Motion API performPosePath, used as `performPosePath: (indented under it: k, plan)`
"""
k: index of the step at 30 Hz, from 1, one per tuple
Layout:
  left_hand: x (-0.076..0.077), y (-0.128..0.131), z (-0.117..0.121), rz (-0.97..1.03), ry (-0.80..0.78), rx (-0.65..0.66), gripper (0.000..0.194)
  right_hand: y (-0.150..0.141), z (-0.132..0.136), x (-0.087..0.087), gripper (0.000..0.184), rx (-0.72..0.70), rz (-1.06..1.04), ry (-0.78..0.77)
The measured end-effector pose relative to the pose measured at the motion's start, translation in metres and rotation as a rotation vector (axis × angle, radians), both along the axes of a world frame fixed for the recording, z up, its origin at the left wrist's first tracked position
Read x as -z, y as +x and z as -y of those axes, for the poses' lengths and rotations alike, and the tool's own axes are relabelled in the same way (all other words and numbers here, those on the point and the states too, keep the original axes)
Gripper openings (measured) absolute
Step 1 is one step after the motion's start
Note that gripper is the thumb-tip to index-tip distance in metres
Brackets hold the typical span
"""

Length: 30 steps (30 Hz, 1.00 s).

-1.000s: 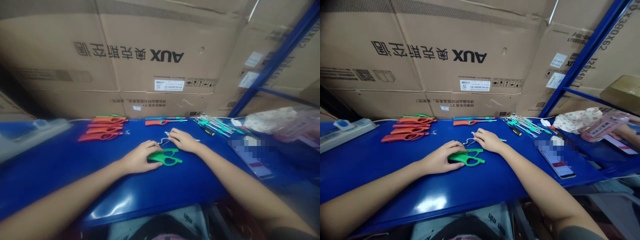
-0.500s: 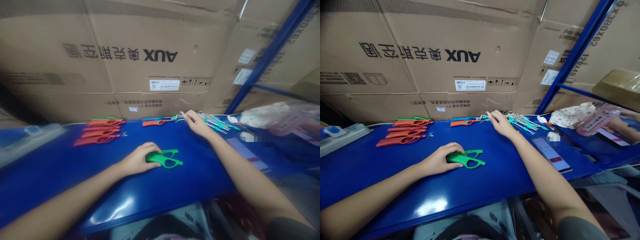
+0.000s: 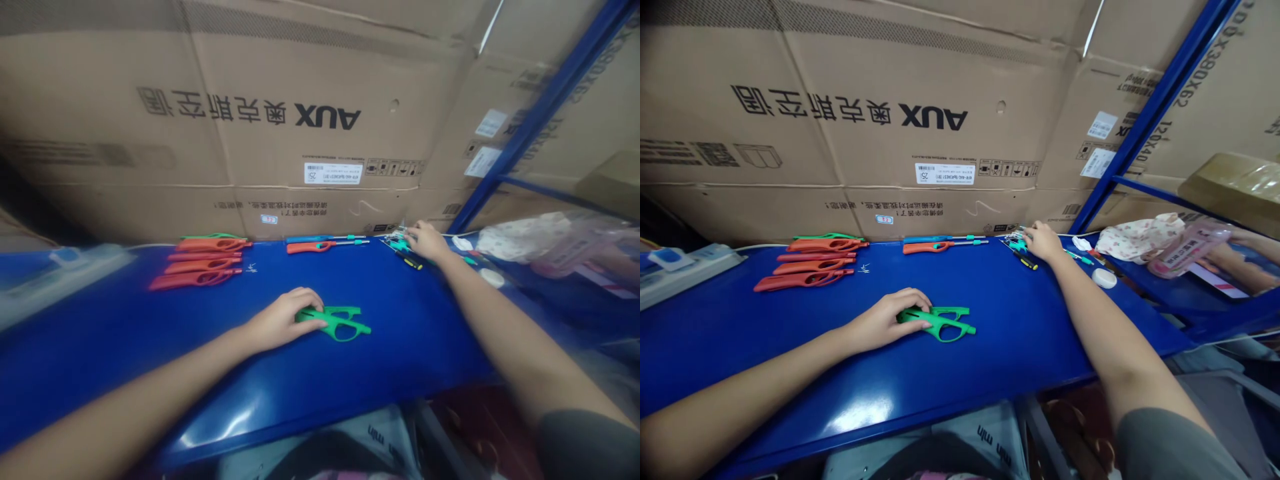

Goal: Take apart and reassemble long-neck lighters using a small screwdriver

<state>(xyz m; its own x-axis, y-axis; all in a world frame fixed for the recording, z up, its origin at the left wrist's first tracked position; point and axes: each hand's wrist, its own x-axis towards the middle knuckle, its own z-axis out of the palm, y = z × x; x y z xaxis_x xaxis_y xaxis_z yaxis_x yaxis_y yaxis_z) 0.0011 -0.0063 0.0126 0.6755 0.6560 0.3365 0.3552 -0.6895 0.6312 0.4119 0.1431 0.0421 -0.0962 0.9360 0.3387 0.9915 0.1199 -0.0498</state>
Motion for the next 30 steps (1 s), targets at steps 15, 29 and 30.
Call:
performPosePath:
  k: [15,29,30]
  plan:
    - [-0.009,-0.003,0.005,-0.244,0.225,0.008,0.033,-0.166,0.033,0.019,0.05,-0.622,0.075,-0.136]
    - [-0.023,-0.007,0.006,-0.272,-0.059,-0.078,0.023,-0.183,0.096,0.008,0.018,-0.561,0.117,-0.18]
    - [-0.026,-0.008,0.006,-0.307,-0.085,-0.096,0.023,-0.18,0.101,0.007,0.016,-0.566,0.116,-0.189]
